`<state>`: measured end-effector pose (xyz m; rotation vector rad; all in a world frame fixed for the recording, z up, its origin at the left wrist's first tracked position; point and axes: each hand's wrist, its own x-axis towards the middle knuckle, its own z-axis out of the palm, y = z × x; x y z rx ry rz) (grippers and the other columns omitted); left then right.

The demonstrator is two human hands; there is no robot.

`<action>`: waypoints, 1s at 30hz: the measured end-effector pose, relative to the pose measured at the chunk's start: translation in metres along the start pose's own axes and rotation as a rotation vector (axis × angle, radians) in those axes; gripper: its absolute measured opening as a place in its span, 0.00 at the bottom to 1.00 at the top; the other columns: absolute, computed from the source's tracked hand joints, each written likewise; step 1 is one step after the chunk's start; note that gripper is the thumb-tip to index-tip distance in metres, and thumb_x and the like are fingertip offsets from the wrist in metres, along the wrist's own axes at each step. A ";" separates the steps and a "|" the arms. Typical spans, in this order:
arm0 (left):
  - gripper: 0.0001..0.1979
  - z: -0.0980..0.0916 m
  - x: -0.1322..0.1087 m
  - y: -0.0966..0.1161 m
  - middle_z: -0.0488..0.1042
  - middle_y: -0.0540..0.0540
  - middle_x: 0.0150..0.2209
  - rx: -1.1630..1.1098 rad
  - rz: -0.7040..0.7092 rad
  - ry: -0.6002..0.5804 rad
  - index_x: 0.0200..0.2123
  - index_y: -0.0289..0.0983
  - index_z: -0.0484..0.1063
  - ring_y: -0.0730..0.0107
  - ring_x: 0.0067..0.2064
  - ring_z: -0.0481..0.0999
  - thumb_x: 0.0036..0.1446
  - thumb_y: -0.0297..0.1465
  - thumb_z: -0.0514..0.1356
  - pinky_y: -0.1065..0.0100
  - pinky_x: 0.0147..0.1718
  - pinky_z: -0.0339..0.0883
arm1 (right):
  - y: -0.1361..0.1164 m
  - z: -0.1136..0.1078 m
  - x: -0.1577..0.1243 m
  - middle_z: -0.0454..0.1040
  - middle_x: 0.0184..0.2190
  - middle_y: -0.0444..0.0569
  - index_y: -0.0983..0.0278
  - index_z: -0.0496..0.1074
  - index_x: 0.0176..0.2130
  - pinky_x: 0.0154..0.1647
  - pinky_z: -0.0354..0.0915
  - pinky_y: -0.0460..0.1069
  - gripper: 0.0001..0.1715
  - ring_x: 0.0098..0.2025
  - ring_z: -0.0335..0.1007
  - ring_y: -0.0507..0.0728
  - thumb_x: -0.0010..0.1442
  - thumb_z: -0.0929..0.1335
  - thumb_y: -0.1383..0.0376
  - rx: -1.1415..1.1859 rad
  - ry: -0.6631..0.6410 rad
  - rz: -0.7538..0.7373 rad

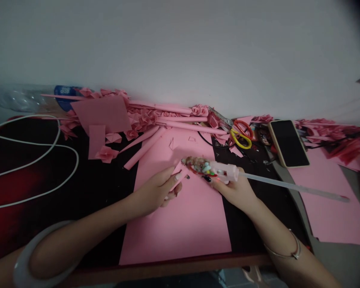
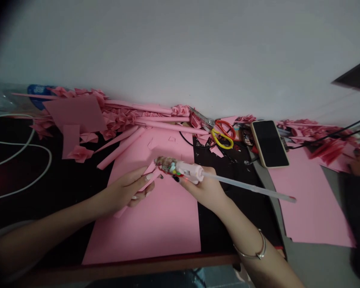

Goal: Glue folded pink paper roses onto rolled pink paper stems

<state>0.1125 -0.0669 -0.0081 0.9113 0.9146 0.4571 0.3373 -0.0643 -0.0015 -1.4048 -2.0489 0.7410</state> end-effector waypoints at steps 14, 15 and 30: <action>0.10 0.003 -0.002 0.002 0.60 0.57 0.23 0.000 0.041 0.032 0.31 0.39 0.55 0.84 0.17 0.48 0.64 0.36 0.48 0.80 0.13 0.41 | -0.002 0.002 -0.003 0.68 0.21 0.45 0.66 0.69 0.27 0.21 0.58 0.45 0.09 0.21 0.62 0.51 0.56 0.66 0.63 0.000 -0.029 -0.113; 0.10 0.003 -0.001 0.002 0.60 0.57 0.23 0.000 0.040 0.036 0.31 0.39 0.55 0.84 0.17 0.47 0.64 0.36 0.47 0.80 0.13 0.40 | -0.002 0.002 -0.003 0.68 0.20 0.45 0.66 0.69 0.27 0.20 0.57 0.45 0.09 0.20 0.61 0.50 0.56 0.67 0.63 0.002 -0.023 -0.110; 0.11 0.003 0.000 0.001 0.60 0.56 0.23 0.010 0.030 0.072 0.32 0.39 0.56 0.84 0.17 0.48 0.64 0.39 0.49 0.79 0.13 0.40 | -0.004 0.002 -0.003 0.65 0.18 0.42 0.67 0.71 0.27 0.18 0.55 0.44 0.09 0.19 0.57 0.48 0.56 0.67 0.63 0.167 -0.050 0.027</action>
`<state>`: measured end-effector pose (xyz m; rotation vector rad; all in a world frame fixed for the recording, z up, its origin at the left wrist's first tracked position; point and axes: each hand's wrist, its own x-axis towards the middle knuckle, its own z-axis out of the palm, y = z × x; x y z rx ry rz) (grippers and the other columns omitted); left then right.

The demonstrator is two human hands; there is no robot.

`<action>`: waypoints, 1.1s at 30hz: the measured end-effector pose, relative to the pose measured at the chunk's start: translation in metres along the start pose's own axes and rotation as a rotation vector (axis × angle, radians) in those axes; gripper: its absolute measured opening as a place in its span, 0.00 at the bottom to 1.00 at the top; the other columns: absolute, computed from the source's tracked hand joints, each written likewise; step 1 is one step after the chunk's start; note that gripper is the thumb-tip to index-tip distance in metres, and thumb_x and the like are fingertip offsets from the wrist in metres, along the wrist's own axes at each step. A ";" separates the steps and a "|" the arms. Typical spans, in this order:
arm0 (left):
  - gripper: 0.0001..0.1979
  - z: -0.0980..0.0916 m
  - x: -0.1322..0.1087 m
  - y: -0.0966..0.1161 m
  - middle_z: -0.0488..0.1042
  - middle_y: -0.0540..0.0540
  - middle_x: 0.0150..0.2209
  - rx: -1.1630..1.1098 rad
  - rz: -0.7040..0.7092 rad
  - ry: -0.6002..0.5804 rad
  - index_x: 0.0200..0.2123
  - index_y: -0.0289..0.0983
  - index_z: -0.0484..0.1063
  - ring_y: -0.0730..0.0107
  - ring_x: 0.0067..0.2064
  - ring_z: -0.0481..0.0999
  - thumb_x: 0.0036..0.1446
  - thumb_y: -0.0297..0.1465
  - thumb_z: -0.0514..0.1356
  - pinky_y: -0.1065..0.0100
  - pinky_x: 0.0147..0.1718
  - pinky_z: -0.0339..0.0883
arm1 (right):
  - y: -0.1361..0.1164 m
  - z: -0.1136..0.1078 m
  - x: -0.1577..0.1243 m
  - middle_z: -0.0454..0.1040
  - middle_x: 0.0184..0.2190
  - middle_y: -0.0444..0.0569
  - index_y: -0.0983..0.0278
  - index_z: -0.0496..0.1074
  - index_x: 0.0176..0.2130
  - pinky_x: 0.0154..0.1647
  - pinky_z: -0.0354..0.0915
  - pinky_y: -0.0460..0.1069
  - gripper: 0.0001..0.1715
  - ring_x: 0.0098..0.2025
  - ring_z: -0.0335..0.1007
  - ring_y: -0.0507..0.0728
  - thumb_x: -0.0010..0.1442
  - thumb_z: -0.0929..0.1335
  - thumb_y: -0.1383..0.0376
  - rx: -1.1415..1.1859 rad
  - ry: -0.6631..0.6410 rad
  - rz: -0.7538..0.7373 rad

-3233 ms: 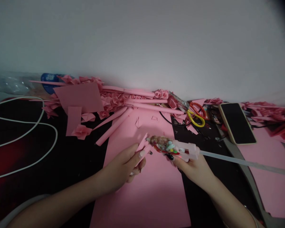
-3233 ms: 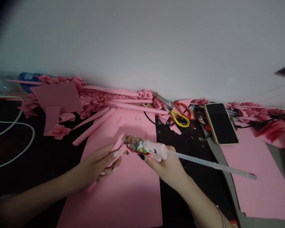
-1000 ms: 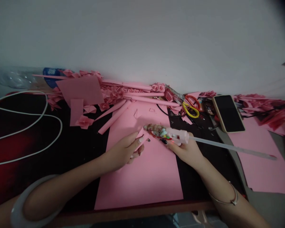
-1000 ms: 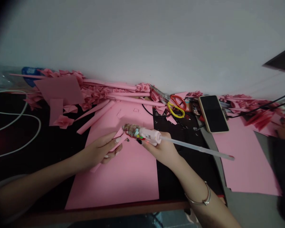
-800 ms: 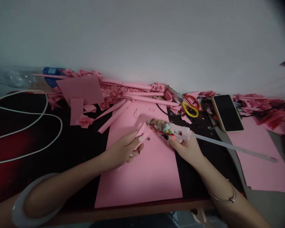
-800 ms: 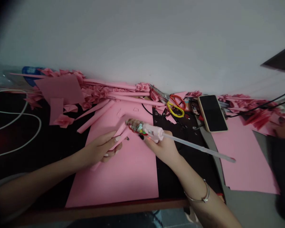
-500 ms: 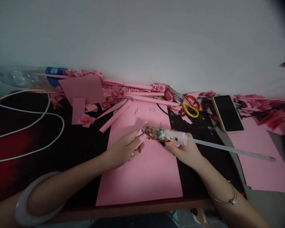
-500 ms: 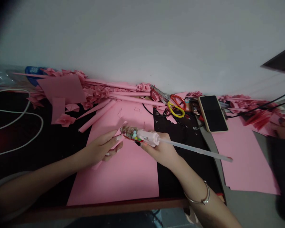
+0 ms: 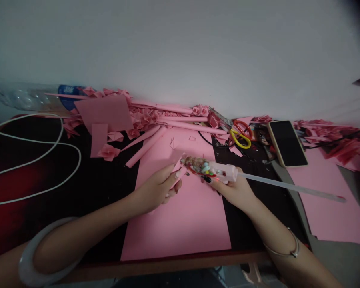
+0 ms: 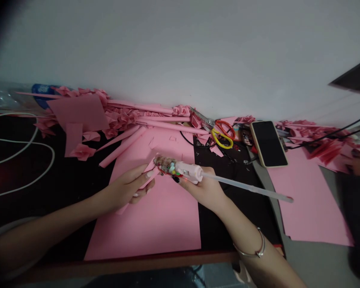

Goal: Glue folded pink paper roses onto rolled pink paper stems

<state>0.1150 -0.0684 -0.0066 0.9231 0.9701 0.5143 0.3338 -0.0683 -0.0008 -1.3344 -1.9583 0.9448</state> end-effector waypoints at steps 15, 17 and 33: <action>0.10 0.000 -0.002 0.000 0.59 0.56 0.23 0.018 0.012 -0.006 0.32 0.39 0.57 0.83 0.17 0.48 0.64 0.38 0.48 0.79 0.13 0.40 | -0.003 -0.002 0.001 0.67 0.17 0.43 0.67 0.72 0.27 0.19 0.56 0.44 0.11 0.19 0.60 0.49 0.57 0.65 0.64 -0.080 -0.062 -0.034; 0.11 0.000 -0.002 -0.001 0.59 0.56 0.23 0.023 0.017 -0.002 0.31 0.39 0.56 0.83 0.17 0.49 0.64 0.38 0.49 0.79 0.13 0.40 | -0.003 -0.001 0.001 0.67 0.17 0.43 0.67 0.71 0.26 0.19 0.56 0.44 0.10 0.18 0.60 0.49 0.57 0.65 0.64 -0.085 -0.048 -0.035; 0.11 0.000 -0.002 0.000 0.60 0.56 0.24 0.019 -0.001 -0.001 0.33 0.39 0.58 0.83 0.17 0.49 0.63 0.40 0.49 0.78 0.13 0.40 | -0.007 -0.001 0.002 0.64 0.15 0.42 0.64 0.66 0.22 0.18 0.54 0.44 0.11 0.17 0.58 0.49 0.56 0.65 0.65 -0.127 -0.020 -0.052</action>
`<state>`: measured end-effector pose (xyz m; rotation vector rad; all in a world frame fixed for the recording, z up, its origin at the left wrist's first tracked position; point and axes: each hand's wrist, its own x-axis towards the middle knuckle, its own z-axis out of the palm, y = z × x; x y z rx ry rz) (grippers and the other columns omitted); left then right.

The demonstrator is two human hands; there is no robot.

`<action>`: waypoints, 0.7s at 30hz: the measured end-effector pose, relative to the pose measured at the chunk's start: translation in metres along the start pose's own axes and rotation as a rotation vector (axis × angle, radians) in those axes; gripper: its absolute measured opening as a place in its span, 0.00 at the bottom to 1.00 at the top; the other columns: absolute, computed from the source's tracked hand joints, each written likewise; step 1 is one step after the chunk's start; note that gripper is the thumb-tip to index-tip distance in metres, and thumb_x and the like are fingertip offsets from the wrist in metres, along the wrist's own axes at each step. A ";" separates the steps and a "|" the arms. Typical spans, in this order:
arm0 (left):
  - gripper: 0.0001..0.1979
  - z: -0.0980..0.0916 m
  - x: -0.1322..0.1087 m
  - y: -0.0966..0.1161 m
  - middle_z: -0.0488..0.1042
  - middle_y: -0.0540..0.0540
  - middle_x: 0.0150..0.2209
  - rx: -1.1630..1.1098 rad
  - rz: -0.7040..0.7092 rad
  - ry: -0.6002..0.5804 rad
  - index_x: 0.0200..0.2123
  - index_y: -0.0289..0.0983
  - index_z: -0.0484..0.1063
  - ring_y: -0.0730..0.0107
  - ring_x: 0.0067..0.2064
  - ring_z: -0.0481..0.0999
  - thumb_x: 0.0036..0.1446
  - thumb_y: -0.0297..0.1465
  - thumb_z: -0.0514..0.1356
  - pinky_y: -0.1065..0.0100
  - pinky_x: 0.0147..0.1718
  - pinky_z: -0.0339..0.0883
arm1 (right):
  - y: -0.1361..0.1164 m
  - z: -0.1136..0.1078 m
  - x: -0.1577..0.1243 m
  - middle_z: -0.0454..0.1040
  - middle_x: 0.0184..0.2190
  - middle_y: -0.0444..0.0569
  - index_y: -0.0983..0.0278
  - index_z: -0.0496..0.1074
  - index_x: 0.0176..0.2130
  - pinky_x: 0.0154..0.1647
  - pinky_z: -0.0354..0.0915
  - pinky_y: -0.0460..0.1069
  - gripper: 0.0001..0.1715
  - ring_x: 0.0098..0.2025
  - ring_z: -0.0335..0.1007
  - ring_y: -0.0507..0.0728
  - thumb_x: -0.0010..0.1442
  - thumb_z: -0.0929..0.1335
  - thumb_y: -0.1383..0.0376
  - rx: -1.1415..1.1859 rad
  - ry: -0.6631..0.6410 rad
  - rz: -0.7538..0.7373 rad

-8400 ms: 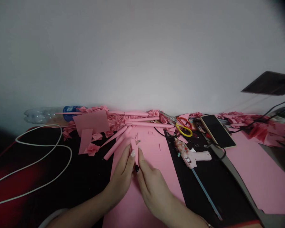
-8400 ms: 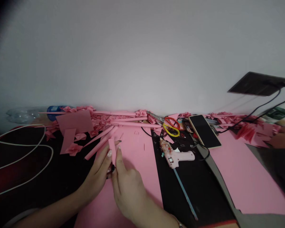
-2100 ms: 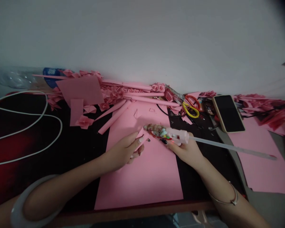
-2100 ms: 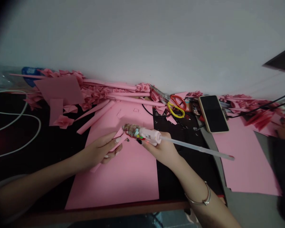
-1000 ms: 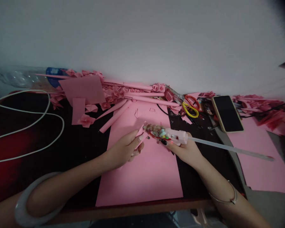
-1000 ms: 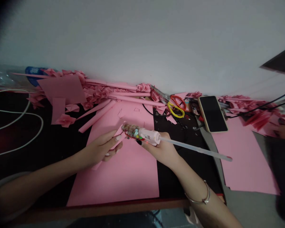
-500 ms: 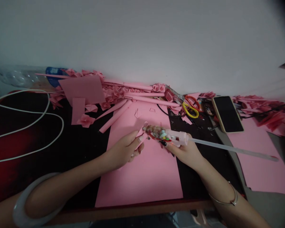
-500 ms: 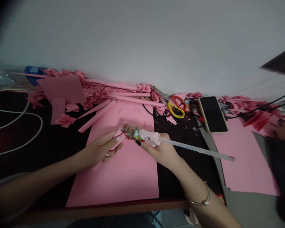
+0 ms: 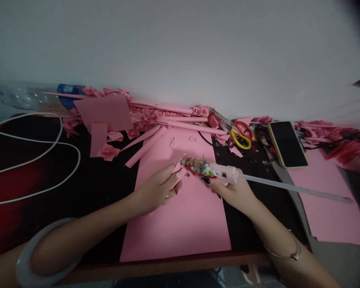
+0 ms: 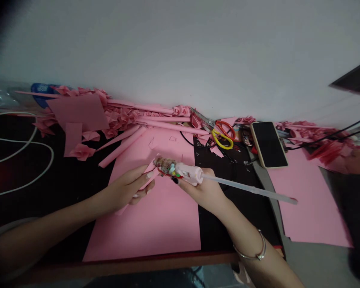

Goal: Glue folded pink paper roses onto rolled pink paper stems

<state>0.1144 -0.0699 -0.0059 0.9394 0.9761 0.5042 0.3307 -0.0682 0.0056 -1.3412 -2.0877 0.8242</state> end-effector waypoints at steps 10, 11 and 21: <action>0.10 -0.002 0.001 -0.001 0.60 0.55 0.24 0.010 -0.018 -0.010 0.32 0.39 0.57 0.83 0.18 0.49 0.63 0.39 0.48 0.78 0.14 0.40 | 0.004 0.001 -0.001 0.64 0.15 0.42 0.64 0.65 0.23 0.19 0.56 0.45 0.11 0.18 0.58 0.50 0.56 0.64 0.63 -0.055 0.077 0.051; 0.10 -0.002 0.001 -0.001 0.59 0.55 0.24 0.012 -0.018 -0.011 0.32 0.39 0.57 0.83 0.18 0.49 0.64 0.38 0.48 0.78 0.14 0.40 | 0.005 0.001 -0.001 0.64 0.15 0.42 0.64 0.65 0.24 0.19 0.57 0.45 0.11 0.17 0.59 0.50 0.56 0.64 0.63 -0.048 0.071 0.065; 0.07 -0.001 0.001 0.000 0.59 0.56 0.23 0.010 -0.013 -0.007 0.33 0.38 0.57 0.82 0.18 0.49 0.63 0.34 0.47 0.78 0.14 0.40 | 0.004 0.002 0.000 0.64 0.16 0.40 0.65 0.67 0.31 0.17 0.56 0.45 0.06 0.17 0.58 0.49 0.53 0.67 0.63 0.212 0.103 0.208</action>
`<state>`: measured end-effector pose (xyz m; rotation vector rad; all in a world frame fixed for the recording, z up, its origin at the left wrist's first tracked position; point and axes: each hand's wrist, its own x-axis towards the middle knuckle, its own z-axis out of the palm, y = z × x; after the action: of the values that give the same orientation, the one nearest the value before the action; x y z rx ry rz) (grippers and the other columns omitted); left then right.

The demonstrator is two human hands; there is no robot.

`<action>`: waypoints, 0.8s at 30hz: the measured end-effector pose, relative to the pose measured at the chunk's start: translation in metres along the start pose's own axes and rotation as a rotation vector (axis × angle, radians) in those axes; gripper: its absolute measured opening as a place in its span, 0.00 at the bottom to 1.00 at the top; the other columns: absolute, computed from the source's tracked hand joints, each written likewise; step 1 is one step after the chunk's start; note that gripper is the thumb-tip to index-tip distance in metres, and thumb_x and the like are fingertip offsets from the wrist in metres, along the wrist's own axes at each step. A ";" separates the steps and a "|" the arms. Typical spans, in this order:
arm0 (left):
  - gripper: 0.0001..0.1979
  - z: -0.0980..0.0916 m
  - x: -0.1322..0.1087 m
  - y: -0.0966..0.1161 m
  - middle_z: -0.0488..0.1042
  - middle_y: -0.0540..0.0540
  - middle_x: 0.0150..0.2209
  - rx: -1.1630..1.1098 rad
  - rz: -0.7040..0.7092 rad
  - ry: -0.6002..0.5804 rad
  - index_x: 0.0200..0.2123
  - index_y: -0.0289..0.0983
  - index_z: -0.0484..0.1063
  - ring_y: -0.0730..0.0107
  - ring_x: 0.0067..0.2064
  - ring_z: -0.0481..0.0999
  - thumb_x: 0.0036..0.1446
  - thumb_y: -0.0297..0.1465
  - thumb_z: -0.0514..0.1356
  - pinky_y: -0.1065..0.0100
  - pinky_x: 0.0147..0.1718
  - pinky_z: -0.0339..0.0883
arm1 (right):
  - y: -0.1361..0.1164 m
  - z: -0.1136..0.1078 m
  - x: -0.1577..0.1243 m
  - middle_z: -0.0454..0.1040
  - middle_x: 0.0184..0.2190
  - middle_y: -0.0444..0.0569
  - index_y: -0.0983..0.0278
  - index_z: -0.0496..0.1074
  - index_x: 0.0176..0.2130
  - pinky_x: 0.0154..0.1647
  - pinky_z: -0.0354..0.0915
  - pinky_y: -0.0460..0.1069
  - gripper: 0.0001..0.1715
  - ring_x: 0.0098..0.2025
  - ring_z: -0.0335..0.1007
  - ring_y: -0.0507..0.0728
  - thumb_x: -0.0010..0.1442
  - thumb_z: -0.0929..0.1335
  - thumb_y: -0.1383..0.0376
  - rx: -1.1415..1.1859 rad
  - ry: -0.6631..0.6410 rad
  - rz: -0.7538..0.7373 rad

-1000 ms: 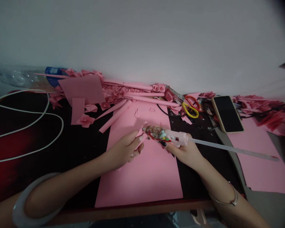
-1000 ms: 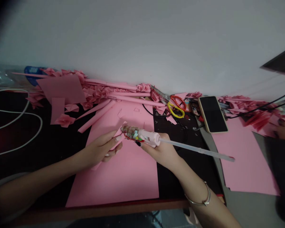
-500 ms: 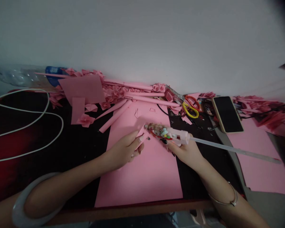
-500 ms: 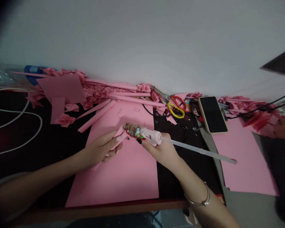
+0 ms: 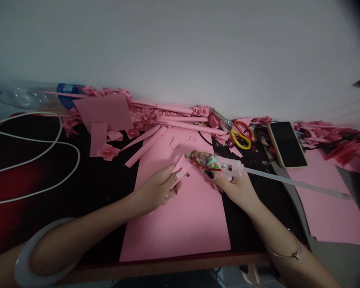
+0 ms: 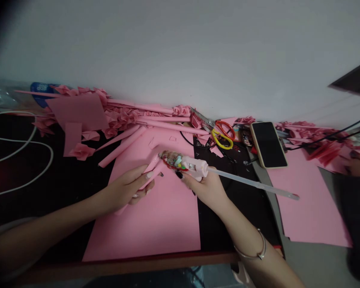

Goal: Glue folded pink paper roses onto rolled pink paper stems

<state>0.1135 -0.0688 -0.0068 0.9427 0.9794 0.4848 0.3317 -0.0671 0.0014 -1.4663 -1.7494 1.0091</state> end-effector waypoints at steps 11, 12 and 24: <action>0.08 -0.001 0.001 -0.002 0.61 0.55 0.23 -0.074 0.024 -0.014 0.32 0.39 0.57 0.84 0.16 0.49 0.62 0.36 0.50 0.78 0.13 0.39 | 0.000 -0.002 0.001 0.66 0.17 0.41 0.66 0.66 0.31 0.14 0.54 0.42 0.14 0.16 0.56 0.47 0.58 0.67 0.57 0.148 -0.131 0.063; 0.08 -0.001 0.001 -0.002 0.61 0.55 0.23 -0.080 0.026 -0.011 0.33 0.39 0.57 0.84 0.16 0.48 0.62 0.36 0.50 0.78 0.13 0.39 | -0.001 -0.002 0.001 0.66 0.18 0.41 0.66 0.67 0.31 0.14 0.54 0.42 0.14 0.16 0.56 0.47 0.58 0.67 0.56 0.146 -0.131 0.058; 0.09 0.001 0.001 0.005 0.61 0.56 0.24 -0.086 -0.055 0.042 0.30 0.39 0.55 0.85 0.16 0.48 0.64 0.32 0.45 0.78 0.14 0.38 | -0.001 -0.005 0.001 0.64 0.20 0.40 0.65 0.70 0.38 0.13 0.57 0.41 0.16 0.16 0.55 0.46 0.58 0.67 0.55 0.178 -0.146 0.036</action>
<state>0.1147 -0.0663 -0.0030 0.8290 1.0120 0.4989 0.3353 -0.0656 0.0042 -1.3457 -1.6892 1.2849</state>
